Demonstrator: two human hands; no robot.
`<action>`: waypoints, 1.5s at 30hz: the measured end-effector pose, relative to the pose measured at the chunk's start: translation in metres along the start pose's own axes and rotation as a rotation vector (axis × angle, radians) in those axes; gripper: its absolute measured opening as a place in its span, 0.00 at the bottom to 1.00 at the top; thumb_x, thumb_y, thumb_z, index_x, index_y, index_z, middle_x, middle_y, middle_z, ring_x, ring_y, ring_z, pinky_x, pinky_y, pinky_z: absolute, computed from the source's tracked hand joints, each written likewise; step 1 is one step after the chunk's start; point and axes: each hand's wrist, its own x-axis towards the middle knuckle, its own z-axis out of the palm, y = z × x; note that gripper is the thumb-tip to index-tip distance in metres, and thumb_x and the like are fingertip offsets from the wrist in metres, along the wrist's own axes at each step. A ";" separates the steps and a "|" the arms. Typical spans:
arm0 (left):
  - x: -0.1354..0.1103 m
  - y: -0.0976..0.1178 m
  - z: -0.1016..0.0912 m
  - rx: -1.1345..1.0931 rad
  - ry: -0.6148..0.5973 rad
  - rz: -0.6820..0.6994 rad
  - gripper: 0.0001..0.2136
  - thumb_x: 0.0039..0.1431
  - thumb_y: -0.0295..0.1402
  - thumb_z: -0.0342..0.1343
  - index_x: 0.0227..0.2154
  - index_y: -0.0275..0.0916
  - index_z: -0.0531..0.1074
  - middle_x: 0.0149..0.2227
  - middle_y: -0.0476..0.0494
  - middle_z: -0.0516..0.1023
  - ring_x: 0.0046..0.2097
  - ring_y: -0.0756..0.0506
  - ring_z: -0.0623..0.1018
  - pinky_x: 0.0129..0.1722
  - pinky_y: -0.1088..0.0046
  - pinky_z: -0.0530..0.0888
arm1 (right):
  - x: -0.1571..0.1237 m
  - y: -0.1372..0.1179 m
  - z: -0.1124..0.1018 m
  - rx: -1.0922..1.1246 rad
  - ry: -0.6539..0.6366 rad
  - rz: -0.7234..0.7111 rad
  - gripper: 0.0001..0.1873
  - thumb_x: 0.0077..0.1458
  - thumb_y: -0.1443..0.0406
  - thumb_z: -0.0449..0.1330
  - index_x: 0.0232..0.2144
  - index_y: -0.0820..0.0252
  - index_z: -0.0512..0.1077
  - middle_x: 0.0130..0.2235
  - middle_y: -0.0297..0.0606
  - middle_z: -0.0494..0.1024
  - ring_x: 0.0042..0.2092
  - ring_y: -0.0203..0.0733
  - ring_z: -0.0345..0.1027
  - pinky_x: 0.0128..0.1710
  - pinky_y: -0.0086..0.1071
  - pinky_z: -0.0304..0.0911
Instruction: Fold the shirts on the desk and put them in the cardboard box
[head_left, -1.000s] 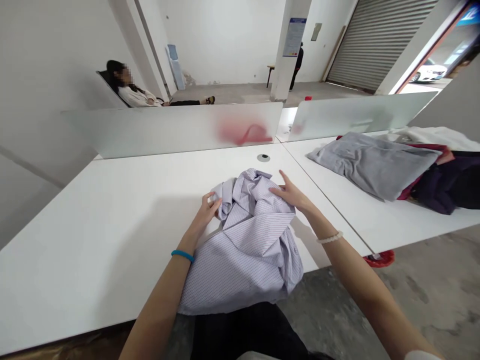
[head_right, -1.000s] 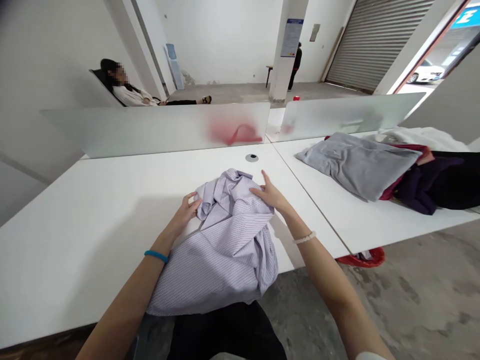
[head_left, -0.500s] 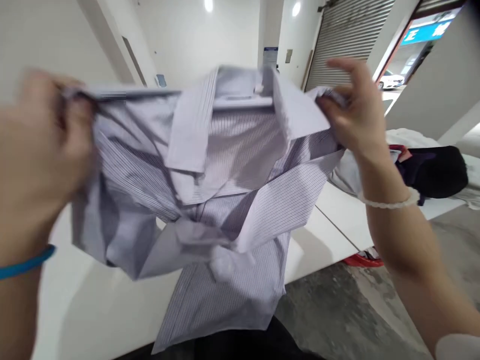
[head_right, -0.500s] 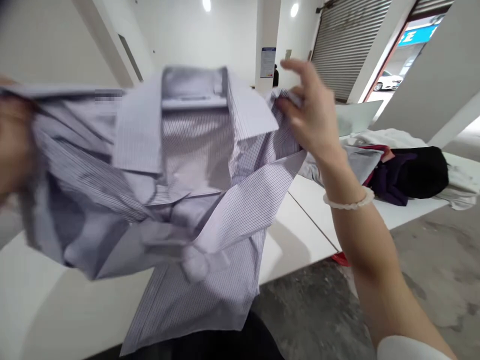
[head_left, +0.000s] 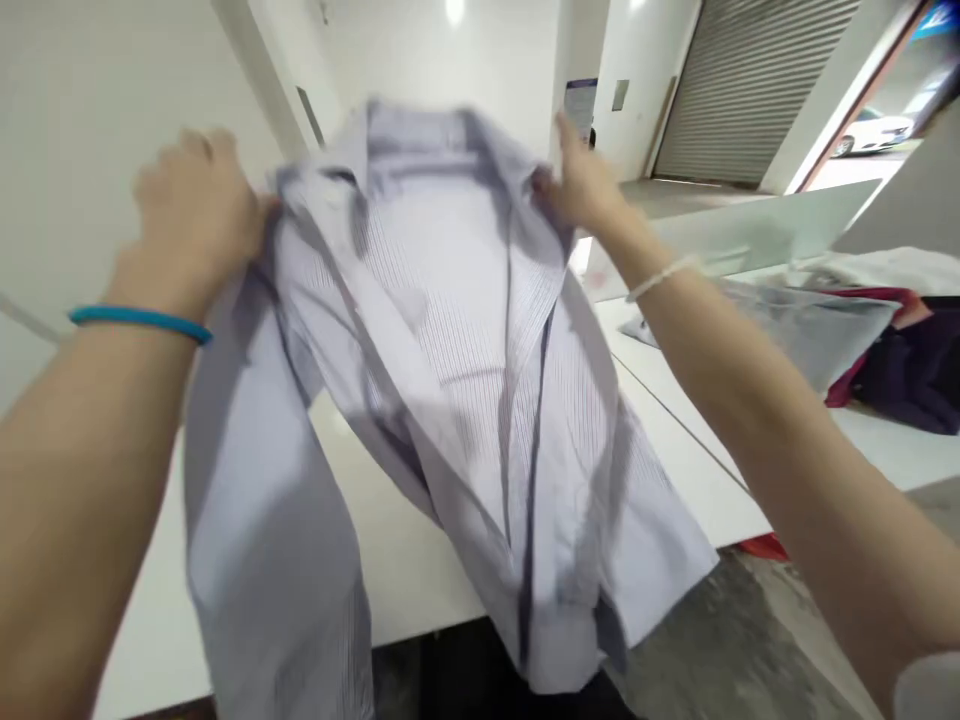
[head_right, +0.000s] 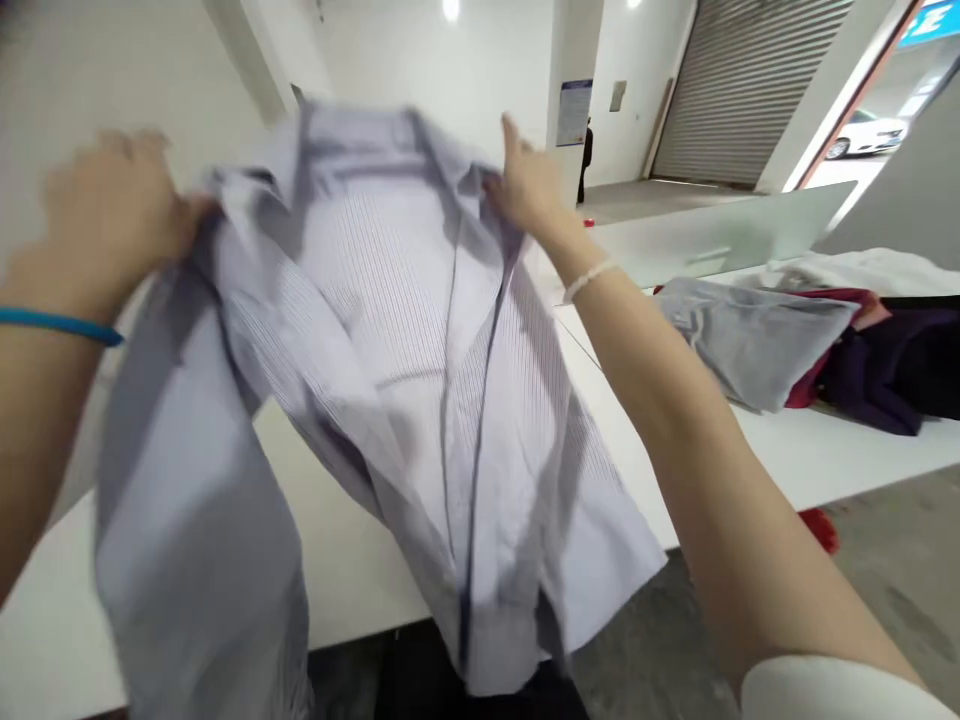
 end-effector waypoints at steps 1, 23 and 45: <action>-0.007 0.010 0.011 0.039 0.051 -0.014 0.25 0.65 0.37 0.32 0.60 0.25 0.50 0.59 0.27 0.59 0.62 0.21 0.55 0.53 0.37 0.60 | -0.013 -0.002 0.017 -0.003 -0.068 -0.040 0.36 0.59 0.62 0.57 0.63 0.72 0.48 0.58 0.58 0.65 0.56 0.59 0.62 0.53 0.54 0.58; -0.228 0.061 0.285 -0.232 -0.277 0.278 0.32 0.62 0.46 0.39 0.60 0.23 0.57 0.62 0.23 0.58 0.63 0.28 0.58 0.57 0.49 0.63 | -0.376 0.059 0.071 0.119 -0.738 -0.163 0.40 0.62 0.48 0.45 0.67 0.54 0.32 0.67 0.45 0.44 0.67 0.52 0.32 0.63 0.56 0.43; -0.046 0.019 0.338 -0.430 -0.409 0.273 0.21 0.67 0.38 0.40 0.54 0.25 0.62 0.57 0.32 0.67 0.58 0.39 0.67 0.58 0.58 0.63 | -0.314 -0.028 0.163 -0.037 -0.603 0.004 0.34 0.65 0.52 0.42 0.65 0.68 0.48 0.66 0.55 0.47 0.67 0.61 0.37 0.61 0.59 0.39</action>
